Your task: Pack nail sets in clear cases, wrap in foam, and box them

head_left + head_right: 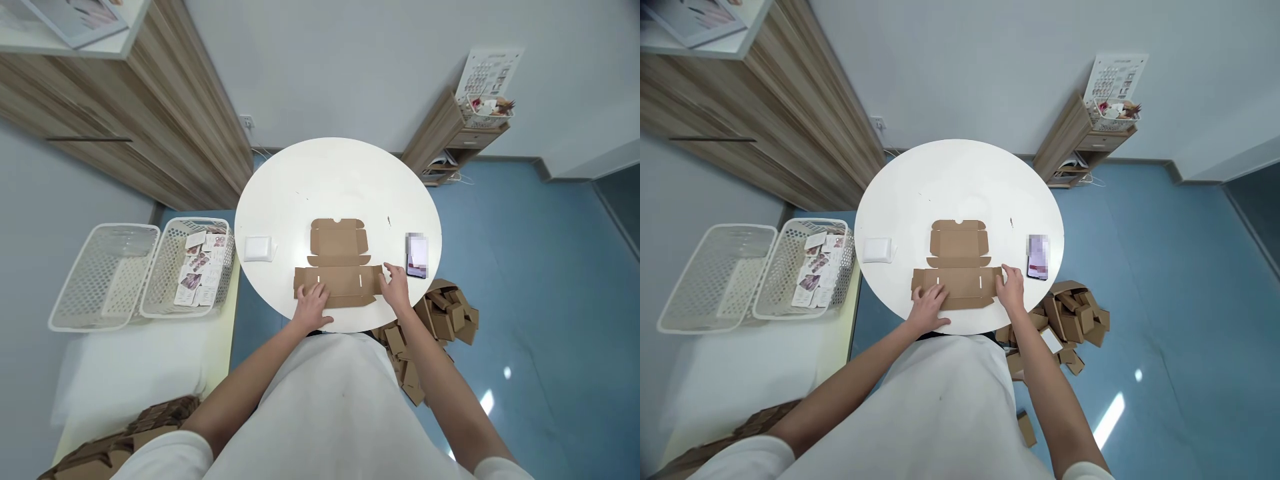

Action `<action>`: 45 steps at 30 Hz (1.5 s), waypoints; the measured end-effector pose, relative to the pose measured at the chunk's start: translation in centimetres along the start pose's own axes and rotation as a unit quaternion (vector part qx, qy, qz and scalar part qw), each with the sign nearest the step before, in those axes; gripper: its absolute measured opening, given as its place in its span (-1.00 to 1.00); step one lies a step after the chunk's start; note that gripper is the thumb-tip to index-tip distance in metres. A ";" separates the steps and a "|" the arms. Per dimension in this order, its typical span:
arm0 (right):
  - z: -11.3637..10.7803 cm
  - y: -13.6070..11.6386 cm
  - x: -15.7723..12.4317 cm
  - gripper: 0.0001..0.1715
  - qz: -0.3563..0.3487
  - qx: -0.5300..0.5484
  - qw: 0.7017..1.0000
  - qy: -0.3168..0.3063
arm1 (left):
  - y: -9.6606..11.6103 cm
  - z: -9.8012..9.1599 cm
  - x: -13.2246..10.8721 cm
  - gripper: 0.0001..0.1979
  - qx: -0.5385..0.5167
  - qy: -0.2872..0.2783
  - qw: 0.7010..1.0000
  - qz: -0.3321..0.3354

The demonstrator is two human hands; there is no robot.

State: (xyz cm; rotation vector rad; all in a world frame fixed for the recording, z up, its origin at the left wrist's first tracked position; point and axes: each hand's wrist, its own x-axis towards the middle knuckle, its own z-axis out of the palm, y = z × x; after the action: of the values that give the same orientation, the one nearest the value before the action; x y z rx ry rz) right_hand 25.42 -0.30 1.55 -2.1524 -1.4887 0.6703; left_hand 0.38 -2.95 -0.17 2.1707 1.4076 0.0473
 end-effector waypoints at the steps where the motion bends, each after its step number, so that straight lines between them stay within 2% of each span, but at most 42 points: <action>1: 0.1 -0.1 0.8 -0.48 -0.009 0.002 1.000 -0.011 | 0.2 0.2 0.1 -0.35 0.007 -0.002 1.000 0.001; 5: 0.7 -0.2 4.3 -0.42 -0.013 0.025 0.997 -0.068 | 0.6 0.6 0.6 -0.40 0.020 0.007 1.000 -0.008; 11: 2.4 -0.9 9.0 -0.33 0.037 0.082 0.985 -0.149 | 1.3 1.0 1.2 -0.45 0.029 0.000 0.998 -0.047; 19: 5.2 -1.0 11.4 -0.62 0.058 0.124 0.974 -0.181 | 2.7 1.4 1.4 -0.43 0.034 -0.007 0.995 -0.089; 23: 5.3 -0.5 11.6 -0.68 0.059 0.112 0.976 -0.174 | 3.2 1.4 2.2 -0.43 0.047 -0.023 0.993 -0.107; 26: 4.8 -0.4 11.6 -0.67 0.048 0.109 0.975 -0.190 | 3.4 1.2 2.7 -0.36 0.068 -0.016 0.990 -0.121; 31: 3.7 -0.6 10.9 -0.64 0.008 0.134 0.969 -0.209 | 3.4 0.3 3.2 -0.10 0.127 0.019 0.980 -0.153; 34: 3.3 -0.9 10.0 -0.64 -0.011 0.132 0.970 -0.205 | 3.4 -0.3 3.6 0.11 0.167 0.001 0.972 -0.165; 38: 2.8 -1.4 8.4 -0.66 -0.038 0.112 0.971 -0.209 | 2.8 -0.9 4.2 0.21 0.202 -0.034 0.970 -0.134; 43: 2.1 -1.9 6.0 -0.67 -0.051 0.020 0.969 -0.242 | 1.8 -1.0 4.3 0.17 0.205 -0.070 0.973 -0.081; 45: 1.8 -2.1 4.7 -0.59 -0.052 -0.029 0.974 -0.218 | 1.6 -1.0 4.1 0.15 0.204 -0.073 0.974 -0.063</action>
State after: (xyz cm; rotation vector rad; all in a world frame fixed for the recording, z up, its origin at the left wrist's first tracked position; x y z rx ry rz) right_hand 24.22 4.90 0.68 -2.0358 -1.8451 1.1288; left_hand 3.25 0.48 0.36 2.3403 1.5708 -0.4779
